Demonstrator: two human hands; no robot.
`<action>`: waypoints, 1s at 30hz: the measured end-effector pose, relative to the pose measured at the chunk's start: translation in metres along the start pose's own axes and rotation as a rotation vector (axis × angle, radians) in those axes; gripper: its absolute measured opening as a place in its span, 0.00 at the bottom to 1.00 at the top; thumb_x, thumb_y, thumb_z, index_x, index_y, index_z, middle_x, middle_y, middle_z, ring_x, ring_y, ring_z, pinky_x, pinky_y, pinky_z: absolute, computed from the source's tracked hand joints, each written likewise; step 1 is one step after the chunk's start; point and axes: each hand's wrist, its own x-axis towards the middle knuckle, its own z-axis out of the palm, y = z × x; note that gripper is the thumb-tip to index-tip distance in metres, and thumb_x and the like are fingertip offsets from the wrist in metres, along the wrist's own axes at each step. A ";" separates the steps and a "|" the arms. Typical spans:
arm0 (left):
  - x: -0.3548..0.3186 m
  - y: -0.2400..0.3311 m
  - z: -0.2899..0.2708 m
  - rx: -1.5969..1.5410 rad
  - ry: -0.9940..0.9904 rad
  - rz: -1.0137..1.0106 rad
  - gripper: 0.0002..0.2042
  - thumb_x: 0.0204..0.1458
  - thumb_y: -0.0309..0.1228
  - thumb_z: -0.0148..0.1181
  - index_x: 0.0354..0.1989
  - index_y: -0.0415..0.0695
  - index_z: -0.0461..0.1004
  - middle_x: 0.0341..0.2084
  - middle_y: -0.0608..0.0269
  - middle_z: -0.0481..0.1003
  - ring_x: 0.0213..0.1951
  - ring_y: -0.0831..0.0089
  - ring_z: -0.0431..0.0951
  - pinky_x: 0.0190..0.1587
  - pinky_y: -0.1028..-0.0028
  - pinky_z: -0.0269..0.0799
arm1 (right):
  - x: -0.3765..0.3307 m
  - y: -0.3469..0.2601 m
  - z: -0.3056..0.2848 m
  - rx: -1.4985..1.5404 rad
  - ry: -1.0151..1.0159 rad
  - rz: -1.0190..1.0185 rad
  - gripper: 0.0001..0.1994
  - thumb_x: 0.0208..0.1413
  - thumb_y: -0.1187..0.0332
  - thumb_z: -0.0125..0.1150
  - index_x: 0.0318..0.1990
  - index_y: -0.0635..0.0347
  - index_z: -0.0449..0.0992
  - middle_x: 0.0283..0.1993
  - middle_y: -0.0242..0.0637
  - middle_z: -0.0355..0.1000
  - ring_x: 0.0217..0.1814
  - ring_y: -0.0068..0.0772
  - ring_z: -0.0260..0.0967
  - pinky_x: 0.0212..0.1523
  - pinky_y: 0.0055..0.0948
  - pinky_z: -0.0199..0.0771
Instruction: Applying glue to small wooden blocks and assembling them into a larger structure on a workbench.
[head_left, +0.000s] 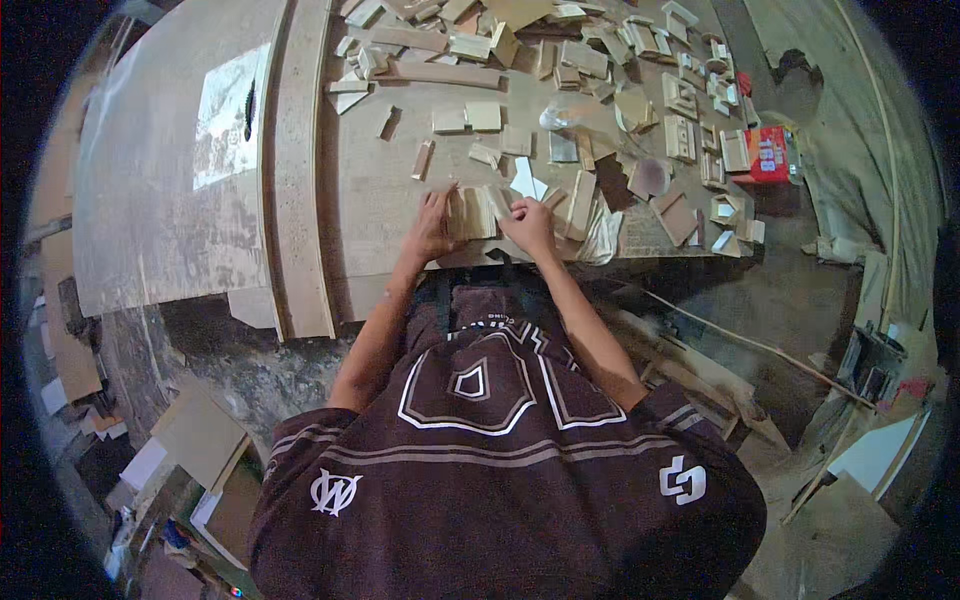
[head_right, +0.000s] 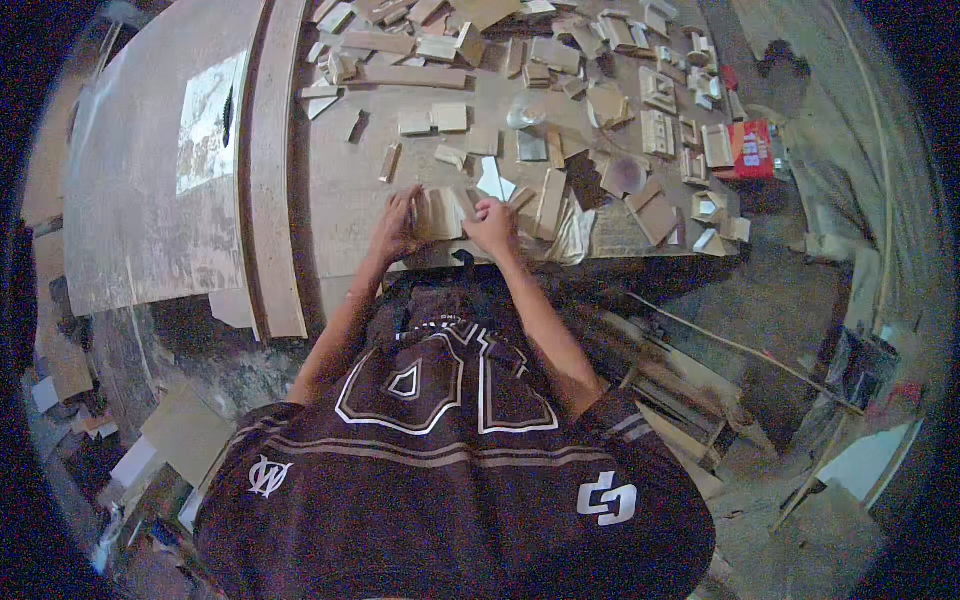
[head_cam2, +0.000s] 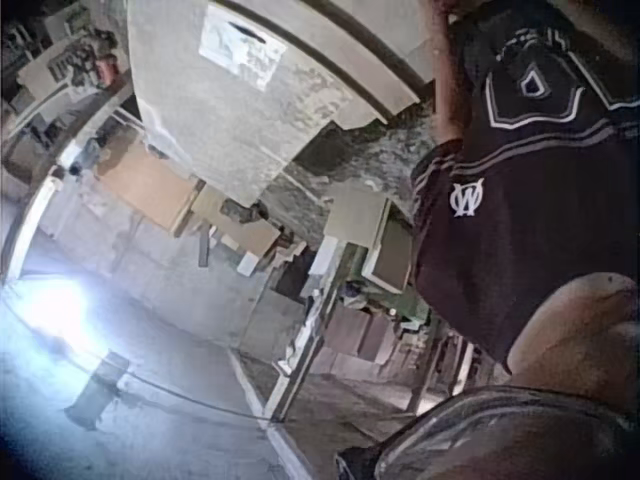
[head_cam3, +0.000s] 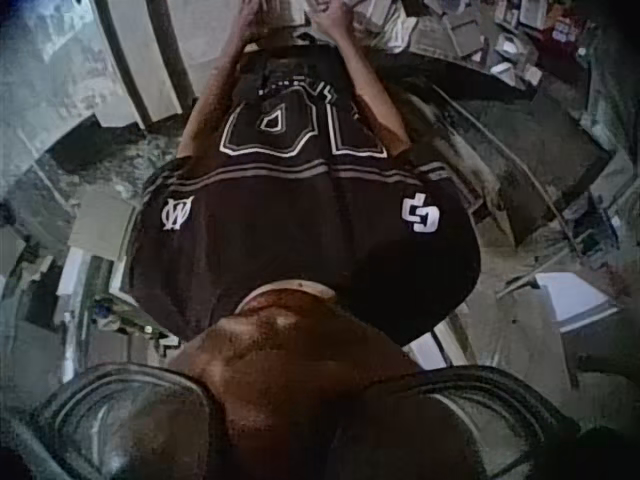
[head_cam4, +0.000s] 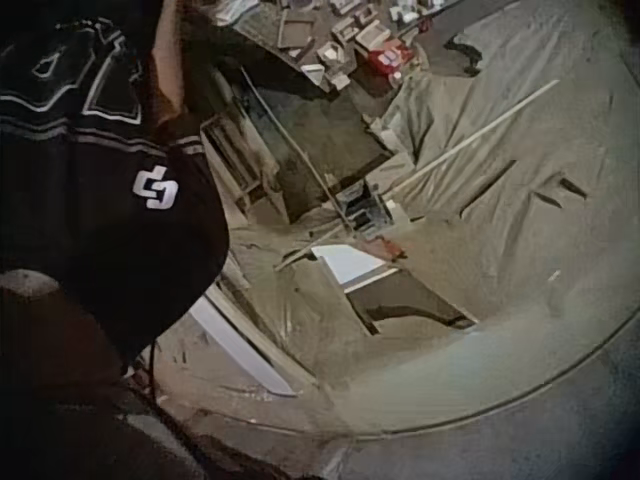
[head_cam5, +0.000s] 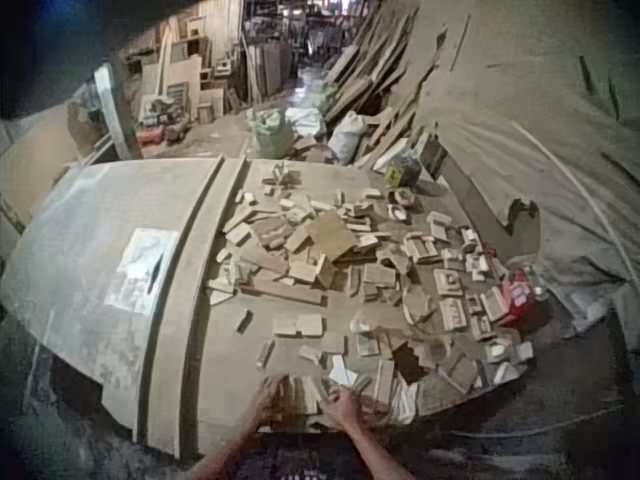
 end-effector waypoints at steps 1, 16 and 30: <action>-0.003 -0.005 0.005 0.015 0.003 -0.028 0.51 0.25 0.35 0.77 0.66 0.42 0.58 0.56 0.50 0.68 0.57 0.46 0.64 0.63 0.56 0.61 | -0.005 -0.004 0.002 -0.013 0.036 0.005 0.18 0.35 0.66 0.71 0.36 0.67 0.77 0.27 0.37 0.75 0.29 0.33 0.73 0.34 0.32 0.75; -0.011 -0.014 0.005 0.160 -0.038 -0.001 0.52 0.25 0.42 0.80 0.64 0.39 0.61 0.58 0.49 0.66 0.57 0.47 0.63 0.62 0.57 0.62 | 0.007 0.045 0.027 0.144 0.061 -0.149 0.21 0.46 0.74 0.68 0.51 0.63 0.79 0.37 0.41 0.76 0.35 0.26 0.74 0.37 0.26 0.77; -0.002 -0.002 0.003 0.204 -0.074 -0.010 0.53 0.23 0.48 0.80 0.64 0.43 0.62 0.55 0.48 0.66 0.56 0.46 0.64 0.61 0.54 0.62 | 0.025 0.047 0.018 0.317 -0.081 0.024 0.20 0.44 0.75 0.73 0.48 0.62 0.81 0.36 0.36 0.80 0.34 0.22 0.76 0.37 0.23 0.77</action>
